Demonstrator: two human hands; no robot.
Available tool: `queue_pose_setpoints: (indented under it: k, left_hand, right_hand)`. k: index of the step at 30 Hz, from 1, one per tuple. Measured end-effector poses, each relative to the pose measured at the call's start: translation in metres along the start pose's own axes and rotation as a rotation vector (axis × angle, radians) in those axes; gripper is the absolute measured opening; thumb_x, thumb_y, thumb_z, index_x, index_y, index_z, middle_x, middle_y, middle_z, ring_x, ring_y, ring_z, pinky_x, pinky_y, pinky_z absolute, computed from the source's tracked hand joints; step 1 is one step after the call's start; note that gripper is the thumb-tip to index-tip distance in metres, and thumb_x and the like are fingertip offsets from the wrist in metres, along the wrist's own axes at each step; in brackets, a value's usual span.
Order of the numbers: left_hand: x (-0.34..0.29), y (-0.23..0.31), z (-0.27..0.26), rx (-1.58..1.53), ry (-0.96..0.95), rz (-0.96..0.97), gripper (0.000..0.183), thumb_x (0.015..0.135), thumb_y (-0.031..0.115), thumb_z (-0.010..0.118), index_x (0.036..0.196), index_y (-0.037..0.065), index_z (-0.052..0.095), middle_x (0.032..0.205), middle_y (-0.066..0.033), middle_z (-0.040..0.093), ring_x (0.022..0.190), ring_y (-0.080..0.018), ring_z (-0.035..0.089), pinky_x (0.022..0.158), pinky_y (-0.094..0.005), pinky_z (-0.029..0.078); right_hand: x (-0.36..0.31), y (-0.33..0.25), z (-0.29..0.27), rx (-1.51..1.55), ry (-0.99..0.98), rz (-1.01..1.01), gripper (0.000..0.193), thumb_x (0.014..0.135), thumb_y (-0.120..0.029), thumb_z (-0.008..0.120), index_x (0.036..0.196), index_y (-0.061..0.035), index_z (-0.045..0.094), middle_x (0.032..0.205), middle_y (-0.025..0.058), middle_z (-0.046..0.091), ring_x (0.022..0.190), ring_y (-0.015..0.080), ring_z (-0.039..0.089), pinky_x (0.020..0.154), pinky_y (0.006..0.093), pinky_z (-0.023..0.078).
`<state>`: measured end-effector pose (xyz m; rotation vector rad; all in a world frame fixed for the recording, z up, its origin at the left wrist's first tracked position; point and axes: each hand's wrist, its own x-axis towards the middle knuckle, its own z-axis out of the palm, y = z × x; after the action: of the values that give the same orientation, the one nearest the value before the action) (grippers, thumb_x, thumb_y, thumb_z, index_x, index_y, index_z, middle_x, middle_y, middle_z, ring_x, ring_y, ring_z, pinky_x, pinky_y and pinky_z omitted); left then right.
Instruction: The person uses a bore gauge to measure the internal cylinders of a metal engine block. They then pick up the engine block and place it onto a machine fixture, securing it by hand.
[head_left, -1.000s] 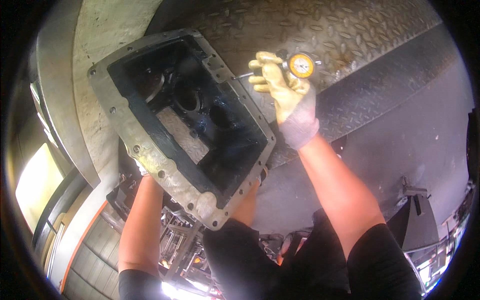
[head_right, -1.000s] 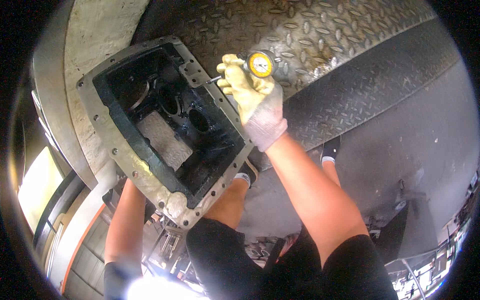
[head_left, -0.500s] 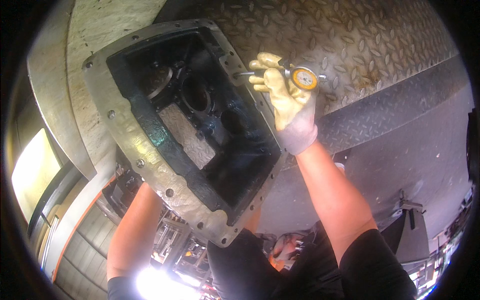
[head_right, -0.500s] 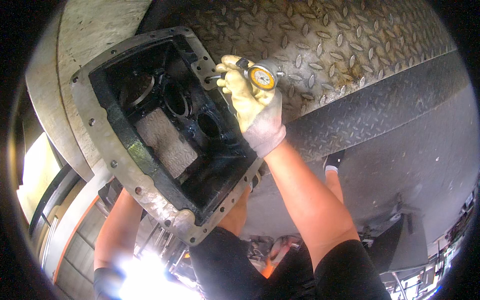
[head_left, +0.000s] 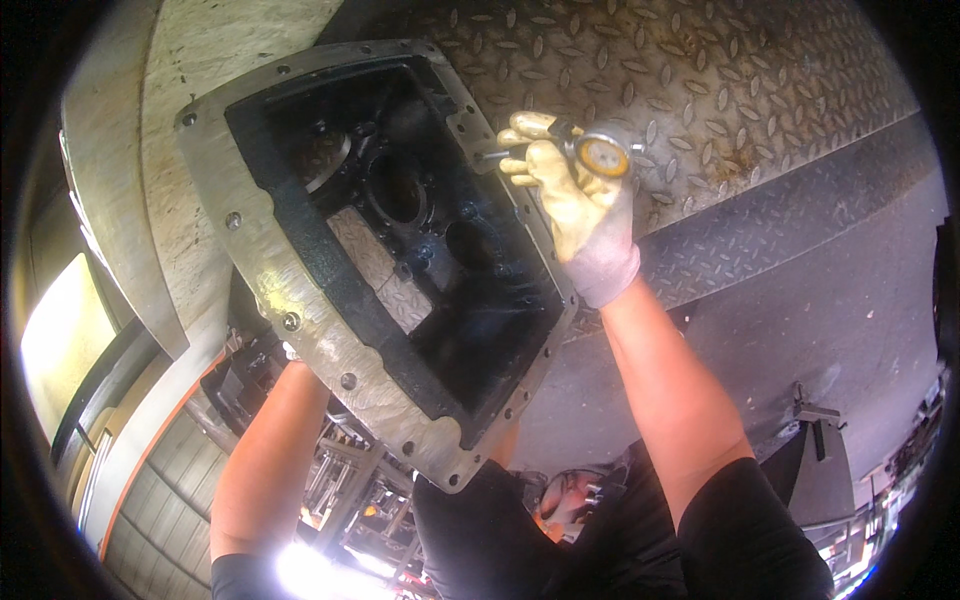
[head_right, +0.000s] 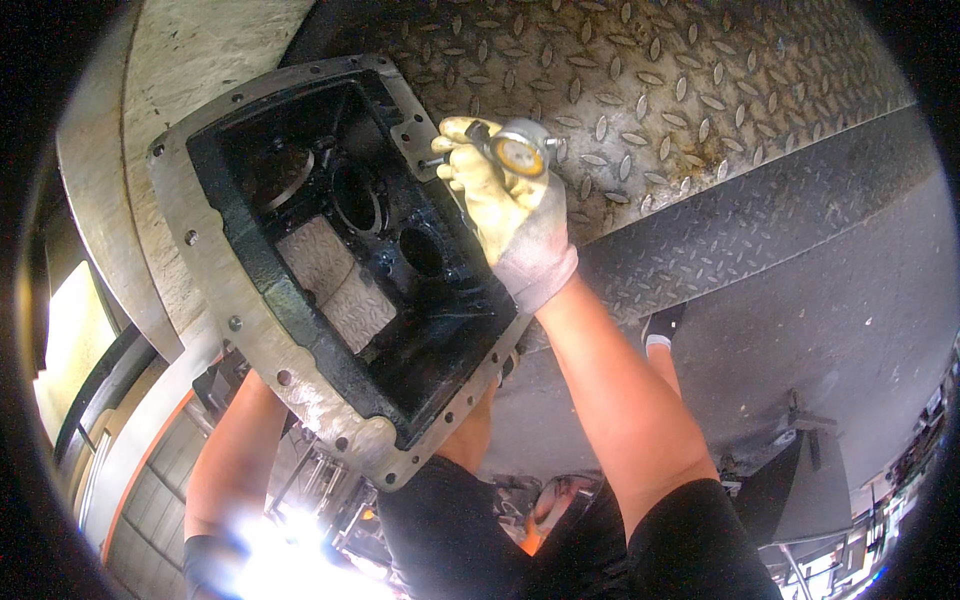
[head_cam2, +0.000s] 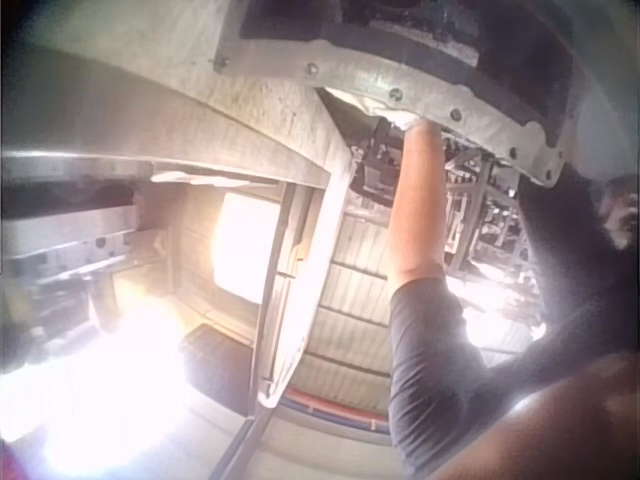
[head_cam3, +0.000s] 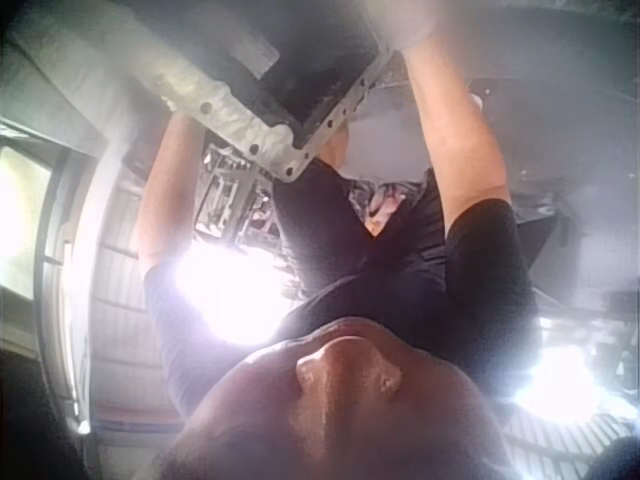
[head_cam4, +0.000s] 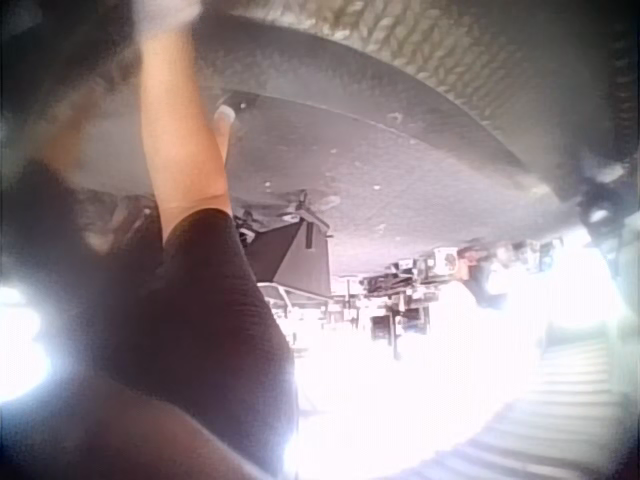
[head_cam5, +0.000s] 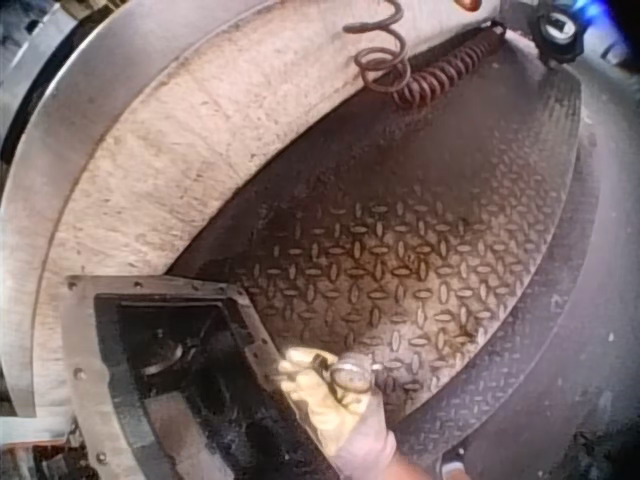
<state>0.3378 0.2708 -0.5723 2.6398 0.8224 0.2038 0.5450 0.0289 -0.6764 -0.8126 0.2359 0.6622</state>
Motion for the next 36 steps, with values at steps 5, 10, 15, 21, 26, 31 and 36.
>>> queue_pose_setpoints:
  k: [5,10,15,21,26,31,36]
  left_hand:
    - [0.003,0.000,0.002,-0.009,0.017,-0.008,0.069,0.107,0.049,0.057,0.158,0.005,0.047,0.150,-0.0129,0.059,0.133,-0.0291,0.058,0.114,-0.0398,0.045]
    - [0.004,-0.001,0.002,-0.016,0.025,-0.017,0.069,0.107,0.049,0.057,0.158,0.005,0.047,0.150,-0.0131,0.058,0.134,-0.0291,0.058,0.115,-0.0397,0.044]
    - [0.005,-0.003,0.001,-0.019,0.034,-0.024,0.068,0.107,0.048,0.057,0.158,0.004,0.047,0.150,-0.0133,0.058,0.134,-0.0291,0.058,0.115,-0.0397,0.044]
    - [0.005,-0.003,0.002,-0.022,0.040,-0.030,0.068,0.107,0.048,0.057,0.158,0.004,0.047,0.150,-0.0135,0.058,0.134,-0.0292,0.058,0.115,-0.0397,0.044]
    - [0.003,-0.007,0.003,-0.025,0.047,-0.049,0.068,0.107,0.048,0.057,0.158,0.004,0.046,0.151,-0.0136,0.058,0.134,-0.0292,0.057,0.115,-0.0396,0.044]
    - [0.001,-0.012,-0.001,-0.020,0.053,-0.073,0.068,0.107,0.047,0.057,0.159,0.004,0.046,0.151,-0.0138,0.058,0.135,-0.0292,0.057,0.115,-0.0396,0.044]
    - [0.001,-0.013,0.002,-0.029,0.060,-0.079,0.068,0.107,0.047,0.057,0.159,0.004,0.046,0.151,-0.0140,0.058,0.135,-0.0292,0.057,0.115,-0.0396,0.044]
  right_hand:
    - [0.022,-0.005,-0.011,0.033,-0.012,0.097,0.029,0.105,-0.013,0.069,0.129,0.0026,0.069,0.114,0.0133,0.076,0.090,0.0180,0.074,0.079,0.0270,0.059]
    - [0.021,-0.006,-0.005,-0.045,-0.003,0.075,0.028,0.106,-0.015,0.068,0.126,0.0045,0.070,0.110,0.0137,0.077,0.089,0.0166,0.073,0.079,0.0277,0.059]
    - [0.018,-0.012,-0.002,-0.056,0.005,0.069,0.029,0.107,-0.017,0.068,0.125,0.0045,0.071,0.107,0.0126,0.077,0.088,0.0171,0.074,0.078,0.0287,0.059]
    - [0.031,-0.002,-0.008,-0.040,0.041,0.087,0.023,0.105,-0.016,0.070,0.115,0.0046,0.071,0.100,0.0131,0.075,0.080,0.0231,0.077,0.068,0.0316,0.062]
    - [0.032,-0.007,-0.004,0.044,0.131,0.165,0.019,0.103,-0.011,0.071,0.112,0.0049,0.068,0.100,0.0128,0.073,0.079,0.0250,0.077,0.064,0.0301,0.063]
    - [0.024,-0.003,0.001,0.049,0.145,0.140,0.021,0.103,-0.011,0.070,0.117,0.0048,0.068,0.100,0.0106,0.071,0.080,0.0251,0.077,0.065,0.0311,0.063]
    - [0.029,-0.002,-0.006,0.073,0.155,0.183,0.026,0.103,-0.011,0.070,0.122,0.0055,0.067,0.105,0.0120,0.071,0.081,0.0257,0.077,0.068,0.0322,0.063]
